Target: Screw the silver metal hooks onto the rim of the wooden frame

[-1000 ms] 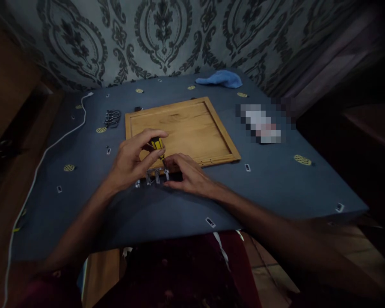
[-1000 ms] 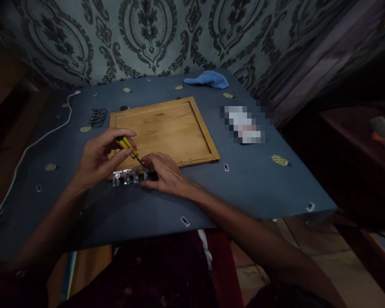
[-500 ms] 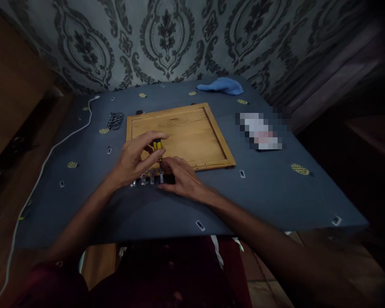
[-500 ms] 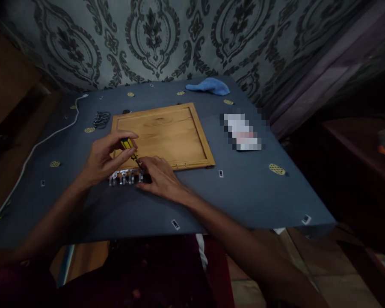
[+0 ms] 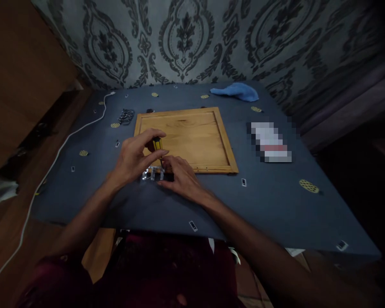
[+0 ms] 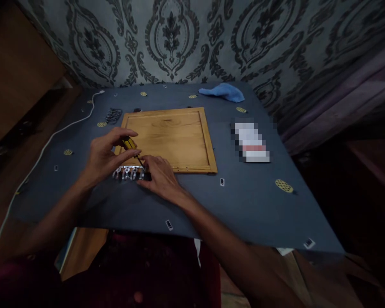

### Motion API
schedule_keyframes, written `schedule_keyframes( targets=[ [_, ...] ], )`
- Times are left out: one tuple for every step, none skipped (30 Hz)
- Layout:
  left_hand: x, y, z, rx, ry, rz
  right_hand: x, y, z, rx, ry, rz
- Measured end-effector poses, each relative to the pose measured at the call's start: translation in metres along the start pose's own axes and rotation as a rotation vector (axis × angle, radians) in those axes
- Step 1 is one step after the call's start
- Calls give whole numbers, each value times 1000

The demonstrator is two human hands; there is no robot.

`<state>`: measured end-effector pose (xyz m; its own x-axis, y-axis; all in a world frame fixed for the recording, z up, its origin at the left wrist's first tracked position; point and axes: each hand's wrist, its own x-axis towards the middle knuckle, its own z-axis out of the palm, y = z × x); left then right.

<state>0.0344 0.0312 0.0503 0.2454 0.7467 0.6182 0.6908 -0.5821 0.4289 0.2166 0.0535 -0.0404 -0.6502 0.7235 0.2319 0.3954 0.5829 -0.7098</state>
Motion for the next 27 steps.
schedule_keyframes(
  targets=[
    [0,1,-1,6,12,-21,0,0,0,3,-1,4],
    [0,1,-1,9,20,-37,1,0,0,5,-2,7],
    [0,1,-3,7,14,-48,1,0,0,8,-1,8],
    [1,1,-4,1,-5,-52,1,0,0,13,2,8],
    [2,0,-5,-7,-31,-49,1,0,0,18,4,8],
    [3,0,-7,-14,-58,-42,1,0,0,22,7,7],
    [4,-1,-8,-20,-83,-33,1,0,0,25,9,7],
    [5,-2,-9,-27,-101,-20,2,0,0,25,8,7],
    [6,-3,-10,-32,-111,-7,2,0,-1,23,8,8],
    [7,-4,-10,-33,-118,6,2,0,-1,20,6,7],
    [8,-4,-10,-33,-126,20,2,0,-1,18,5,6],
    [8,-3,-10,-32,-132,35,1,0,-2,17,3,4],
    [8,-2,-11,-33,-135,49,1,0,-2,17,3,3],
    [8,0,-12,-38,-132,57,1,0,-2,18,7,3],
    [8,3,-13,-48,-117,56,1,-1,-3,18,12,5],
    [7,6,-15,-63,-89,45,1,-1,-3,20,16,7],
    [7,9,-17,-81,-48,26,0,-1,-3,23,21,9],
    [7,11,-20,-100,0,0,0,-1,-3,27,23,10],
    [6,13,-22,-120,39,-23,0,-1,-4,32,21,9],
    [6,14,-24,-136,67,-42,0,-1,-4,38,18,6],
    [5,14,-25,-148,79,-55,-1,-1,-4,42,14,4],
    [4,13,-25,-157,75,-61,-1,0,-4,44,12,3],
    [3,12,-25,-161,62,-66,-1,0,-4,42,13,5],
    [2,10,-24,-162,49,-70,-1,0,-3,40,16,8],
    [0,8,-22,-161,37,-73,-1,0,-3,36,18,11],
    [-1,7,-20,-160,27,-81,-2,0,-3,34,18,13],
    [-2,6,-19,-159,22,-86,-2,0,-3,32,18,15]
  ],
)
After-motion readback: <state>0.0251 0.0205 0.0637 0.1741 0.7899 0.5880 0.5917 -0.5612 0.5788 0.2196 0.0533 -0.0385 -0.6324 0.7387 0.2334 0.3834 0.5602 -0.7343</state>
